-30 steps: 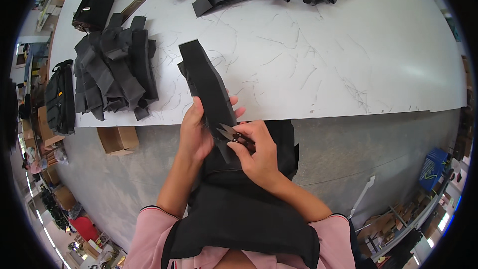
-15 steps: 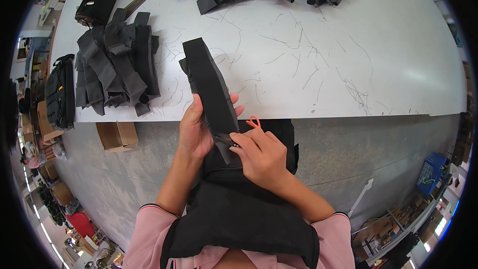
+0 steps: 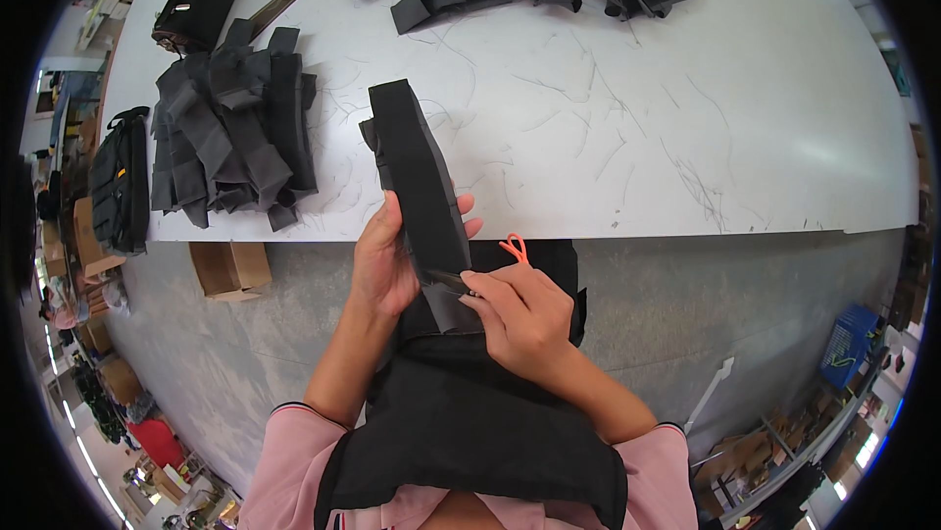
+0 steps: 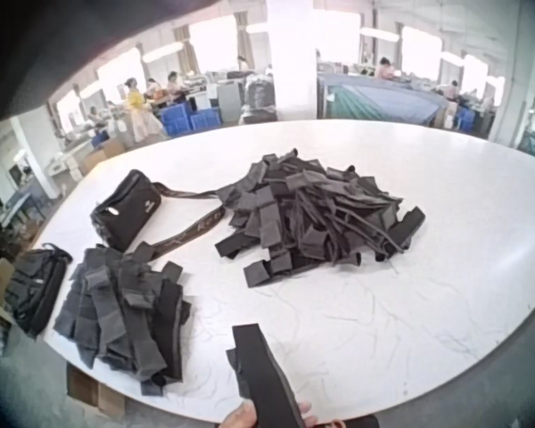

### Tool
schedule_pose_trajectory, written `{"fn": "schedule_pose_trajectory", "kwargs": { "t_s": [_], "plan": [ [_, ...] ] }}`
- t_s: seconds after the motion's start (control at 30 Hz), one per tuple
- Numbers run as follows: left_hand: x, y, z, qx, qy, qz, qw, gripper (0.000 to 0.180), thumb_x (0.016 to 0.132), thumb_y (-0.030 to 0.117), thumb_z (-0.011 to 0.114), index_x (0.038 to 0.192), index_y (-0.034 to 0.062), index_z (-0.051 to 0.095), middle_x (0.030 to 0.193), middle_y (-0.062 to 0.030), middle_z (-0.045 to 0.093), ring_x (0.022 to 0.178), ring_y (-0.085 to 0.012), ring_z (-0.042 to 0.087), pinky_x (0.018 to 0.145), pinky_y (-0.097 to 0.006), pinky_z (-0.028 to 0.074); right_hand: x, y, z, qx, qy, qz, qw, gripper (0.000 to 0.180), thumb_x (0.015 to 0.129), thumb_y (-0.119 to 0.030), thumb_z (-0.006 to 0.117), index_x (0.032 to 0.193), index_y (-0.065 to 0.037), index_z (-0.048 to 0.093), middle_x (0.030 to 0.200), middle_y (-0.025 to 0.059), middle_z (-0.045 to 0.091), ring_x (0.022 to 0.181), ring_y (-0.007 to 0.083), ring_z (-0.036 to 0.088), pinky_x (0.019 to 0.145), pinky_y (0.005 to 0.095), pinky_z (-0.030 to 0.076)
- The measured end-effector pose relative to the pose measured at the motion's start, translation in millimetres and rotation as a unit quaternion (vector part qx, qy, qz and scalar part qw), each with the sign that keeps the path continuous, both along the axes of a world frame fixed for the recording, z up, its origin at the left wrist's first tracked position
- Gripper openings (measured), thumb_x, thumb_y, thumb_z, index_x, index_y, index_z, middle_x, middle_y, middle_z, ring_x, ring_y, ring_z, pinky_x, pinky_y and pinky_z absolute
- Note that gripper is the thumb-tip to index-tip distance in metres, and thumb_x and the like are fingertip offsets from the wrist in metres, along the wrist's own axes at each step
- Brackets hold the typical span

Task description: Cutting and trimming fabric strips with small shears at a workbench.

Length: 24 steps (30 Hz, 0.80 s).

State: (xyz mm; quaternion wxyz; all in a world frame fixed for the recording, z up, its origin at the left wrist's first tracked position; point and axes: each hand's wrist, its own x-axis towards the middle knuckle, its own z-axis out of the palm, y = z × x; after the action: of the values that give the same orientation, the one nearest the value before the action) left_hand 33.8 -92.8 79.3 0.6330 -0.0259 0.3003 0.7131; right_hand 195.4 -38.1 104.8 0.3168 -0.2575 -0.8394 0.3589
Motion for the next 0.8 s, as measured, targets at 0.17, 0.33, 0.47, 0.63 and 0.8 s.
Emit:
{"fn": "schedule_pose_trajectory", "kwargs": {
  "t_s": [0.17,0.33,0.47,0.63,0.8],
  "plan": [
    [0.2,-2.2,-0.8,0.021,-0.019,-0.015,0.999,0.051,0.097,0.037,0.040,0.128,-0.0045,0.039,0.124,-0.0272,0.049,0.115,-0.0414,0.050,0.095,-0.051,0.046,0.7,6.7,2.3,-0.046,-0.027,0.019,0.998,0.027,0.067,-0.001,0.072,0.092,-0.003,0.064,0.075,0.0075,0.056,0.061,0.0219,0.057,0.053,0.0292,0.045],
    [0.0,-3.6,-1.6,0.040,0.008,-0.016,0.999,0.049,0.095,0.031,0.048,0.128,-0.0036,0.040,0.123,-0.0231,0.051,0.114,-0.0365,0.052,0.097,-0.048,0.044,-9.5,20.2,3.1,-0.086,-0.016,-0.045,0.995,0.026,0.069,-0.001,0.072,0.093,-0.004,0.064,0.078,0.0079,0.055,0.060,0.0215,0.055,0.053,0.0286,0.045],
    [2.2,-11.5,-12.2,-0.002,0.020,0.004,1.000,0.045,0.093,0.029,0.051,0.126,-0.0015,0.044,0.123,-0.0176,0.053,0.112,-0.0287,0.054,0.096,-0.042,0.044,-16.2,25.1,1.6,-0.100,-0.033,0.003,0.994,0.025,0.069,-0.001,0.072,0.093,-0.005,0.064,0.076,0.0072,0.051,0.057,0.0215,0.054,0.057,0.0311,0.048],
    [2.7,-13.6,-12.7,-0.004,0.000,0.002,1.000,0.042,0.093,0.028,0.052,0.123,-0.0007,0.047,0.124,-0.0166,0.053,0.111,-0.0264,0.055,0.096,-0.041,0.044,-21.9,23.7,-1.8,-0.033,-0.015,0.016,0.999,0.024,0.068,-0.002,0.072,0.092,-0.005,0.065,0.072,0.0062,0.049,0.056,0.0221,0.053,0.060,0.0330,0.050],
    [3.5,-12.6,-15.7,-0.002,-0.007,0.007,1.000,0.041,0.093,0.028,0.052,0.122,-0.0009,0.048,0.126,-0.0177,0.052,0.110,-0.0260,0.055,0.095,-0.040,0.045,-15.4,14.2,-3.3,0.066,0.010,-0.018,0.998,0.025,0.067,-0.001,0.072,0.090,-0.005,0.066,0.069,0.0061,0.050,0.055,0.0222,0.054,0.058,0.0318,0.049]
  ]
}}
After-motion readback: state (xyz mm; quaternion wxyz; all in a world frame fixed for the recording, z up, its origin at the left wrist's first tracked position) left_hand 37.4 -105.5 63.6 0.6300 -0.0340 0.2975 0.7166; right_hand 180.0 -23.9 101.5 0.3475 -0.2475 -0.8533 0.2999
